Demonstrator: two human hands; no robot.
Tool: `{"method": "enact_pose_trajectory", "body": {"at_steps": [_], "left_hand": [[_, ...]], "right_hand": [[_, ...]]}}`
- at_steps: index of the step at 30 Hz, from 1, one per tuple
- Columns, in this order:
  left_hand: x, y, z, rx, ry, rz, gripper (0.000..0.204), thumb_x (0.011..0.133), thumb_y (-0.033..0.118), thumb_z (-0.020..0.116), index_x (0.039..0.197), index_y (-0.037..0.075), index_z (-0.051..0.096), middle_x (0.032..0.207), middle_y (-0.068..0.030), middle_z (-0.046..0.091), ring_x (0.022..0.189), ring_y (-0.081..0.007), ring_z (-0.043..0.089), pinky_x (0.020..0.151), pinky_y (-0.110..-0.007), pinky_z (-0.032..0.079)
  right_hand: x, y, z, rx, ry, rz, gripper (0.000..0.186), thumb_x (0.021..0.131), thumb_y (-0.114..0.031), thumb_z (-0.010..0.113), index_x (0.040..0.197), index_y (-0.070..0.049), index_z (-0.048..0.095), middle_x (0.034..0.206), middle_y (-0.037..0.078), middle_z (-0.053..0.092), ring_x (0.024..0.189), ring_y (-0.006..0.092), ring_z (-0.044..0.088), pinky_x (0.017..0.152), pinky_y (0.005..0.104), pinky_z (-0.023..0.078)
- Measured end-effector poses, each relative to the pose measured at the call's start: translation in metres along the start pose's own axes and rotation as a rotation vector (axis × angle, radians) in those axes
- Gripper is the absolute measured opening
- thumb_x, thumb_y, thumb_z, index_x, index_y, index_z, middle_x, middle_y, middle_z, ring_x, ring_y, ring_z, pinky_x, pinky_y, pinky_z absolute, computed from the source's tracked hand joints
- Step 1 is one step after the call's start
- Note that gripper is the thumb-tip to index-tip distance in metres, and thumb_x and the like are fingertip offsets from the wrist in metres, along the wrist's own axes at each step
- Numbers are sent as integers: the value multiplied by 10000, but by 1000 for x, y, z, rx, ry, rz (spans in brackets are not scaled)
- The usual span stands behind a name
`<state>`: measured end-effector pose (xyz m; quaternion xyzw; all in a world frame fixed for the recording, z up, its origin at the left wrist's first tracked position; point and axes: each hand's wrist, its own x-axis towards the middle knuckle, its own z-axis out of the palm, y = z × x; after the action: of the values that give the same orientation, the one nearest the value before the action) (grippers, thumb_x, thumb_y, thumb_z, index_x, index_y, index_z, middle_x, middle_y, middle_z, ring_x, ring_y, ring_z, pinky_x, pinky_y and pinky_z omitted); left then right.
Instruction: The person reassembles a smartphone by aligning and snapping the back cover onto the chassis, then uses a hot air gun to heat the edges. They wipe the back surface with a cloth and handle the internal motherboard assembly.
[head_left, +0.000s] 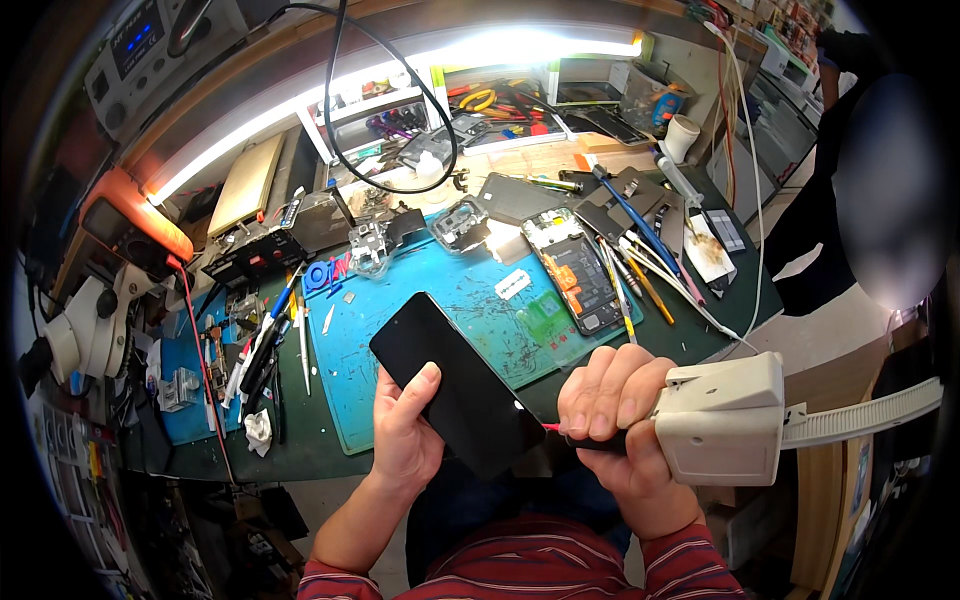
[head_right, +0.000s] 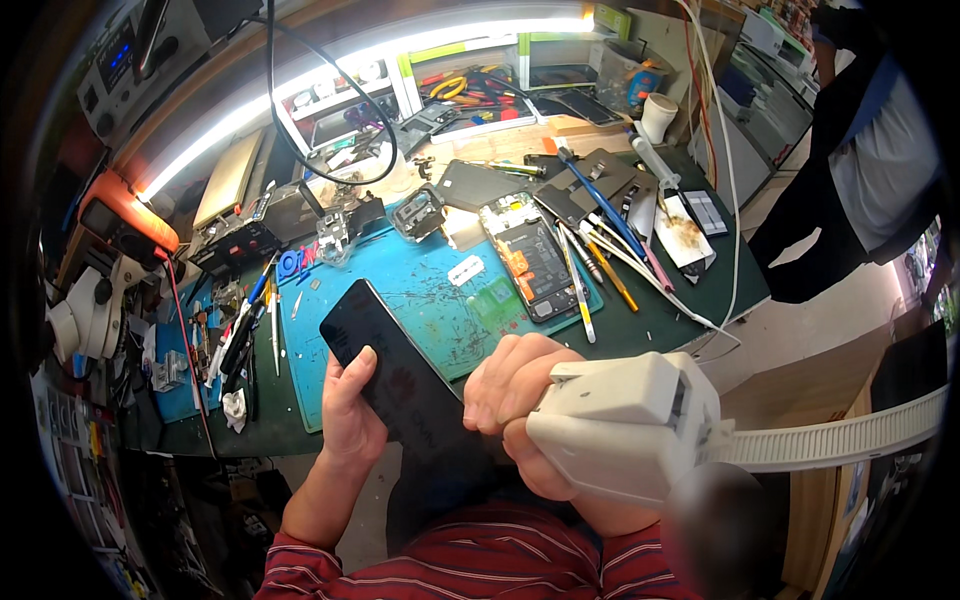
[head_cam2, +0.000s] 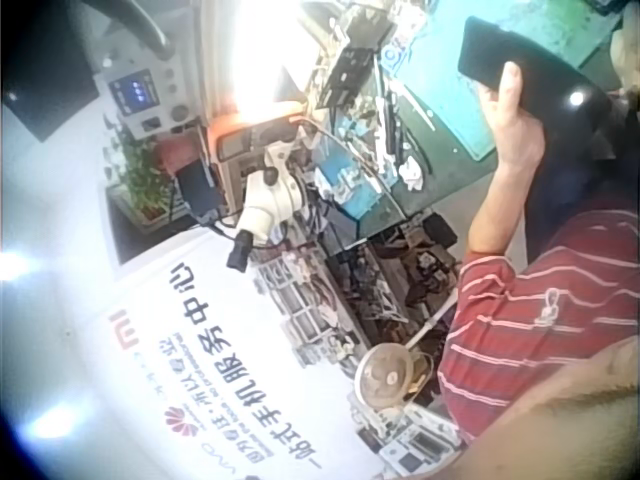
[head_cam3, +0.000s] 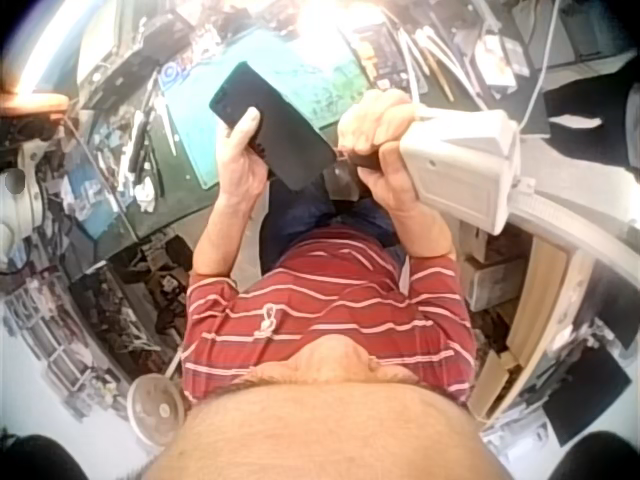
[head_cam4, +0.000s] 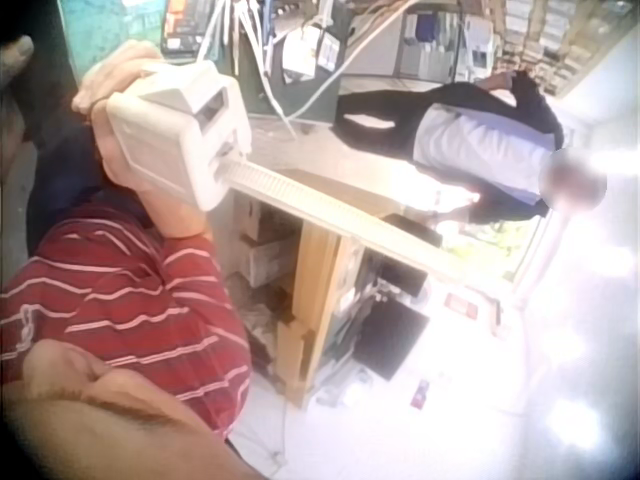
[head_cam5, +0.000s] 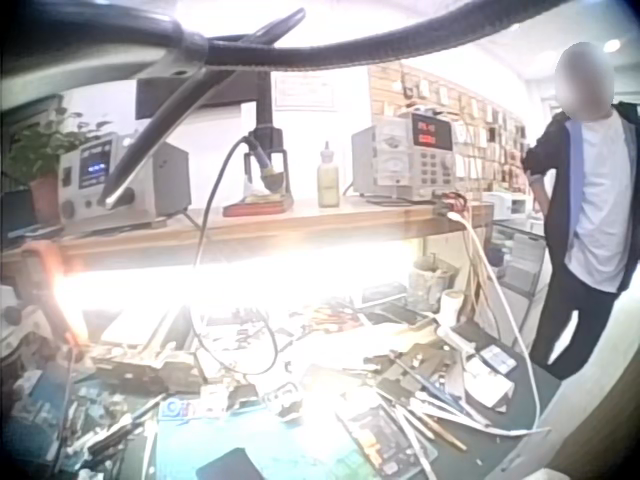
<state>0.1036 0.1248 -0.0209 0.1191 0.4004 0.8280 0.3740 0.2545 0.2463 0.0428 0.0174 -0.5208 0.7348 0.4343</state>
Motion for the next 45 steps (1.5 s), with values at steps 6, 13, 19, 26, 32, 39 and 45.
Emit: {"method": "enact_pose_trajectory", "body": {"at_steps": [6, 13, 19, 26, 32, 39, 45], "left_hand": [[0, 0, 3, -6, 10, 12, 417, 975, 96, 572, 1376, 68, 460, 1241, -101, 635, 1084, -210, 658, 928, -380, 556], [1, 7, 8, -61, 37, -11, 366, 998, 88, 560, 1349, 89, 458, 1258, -84, 605, 1119, -205, 629, 966, -389, 543], [-2, 8, 13, -81, 172, 76, 362, 1024, 153, 547, 1371, 137, 447, 1282, -62, 585, 1147, -213, 615, 962, -430, 542], [-21, -8, 25, -35, 158, 211, 377, 1046, 187, 521, 1402, 159, 401, 1320, -57, 554, 1162, -223, 602, 967, -437, 537], [-42, -5, 3, 32, -104, 203, 524, 1032, 175, 528, 1506, 167, 304, 1492, -62, 422, 1365, -269, 442, 1130, -481, 378], [-40, 65, -80, 106, -609, -165, 1128, 776, 810, 523, 1495, -41, 346, 1440, -255, 494, 1400, -355, 422, 1167, -527, 315], [-7, 112, -22, 662, -758, -392, 766, 927, 357, 702, 1507, 17, 333, 1376, -210, 549, 1290, -286, 539, 1095, -429, 437]], "right_hand": [[-2, 0, -2, -11, 7, -12, 298, 933, -345, 710, 904, -139, 496, 815, 2, 506, 746, 131, 529, 672, 291, 472], [-7, -8, -4, -48, 63, -8, 304, 922, -347, 704, 954, -116, 510, 856, 41, 520, 805, 185, 553, 781, 362, 527], [-17, -20, -37, -88, 40, 113, 549, 715, -147, 679, 1245, -10, 630, 1539, 279, 310, 1447, 412, 325, 1161, 567, 312], [-41, 4, -21, 179, 21, 694, 622, 738, 22, 679, 1349, 12, 559, 1467, 251, 469, 1393, 341, 427, 1134, 521, 379], [-39, 2, -25, 194, 40, 779, 671, 737, 52, 695, 1380, 12, 510, 1405, 226, 549, 1233, 305, 585, 1053, 428, 458], [-26, -34, -58, 49, -217, 797, 603, 790, 36, 713, 1357, -1, 509, 1360, 175, 607, 1187, 252, 618, 991, 386, 499], [-22, -26, -48, -249, -475, 900, 491, 802, -89, 781, 1253, -17, 601, 1109, 80, 700, 1061, 168, 649, 952, 331, 499]]}}
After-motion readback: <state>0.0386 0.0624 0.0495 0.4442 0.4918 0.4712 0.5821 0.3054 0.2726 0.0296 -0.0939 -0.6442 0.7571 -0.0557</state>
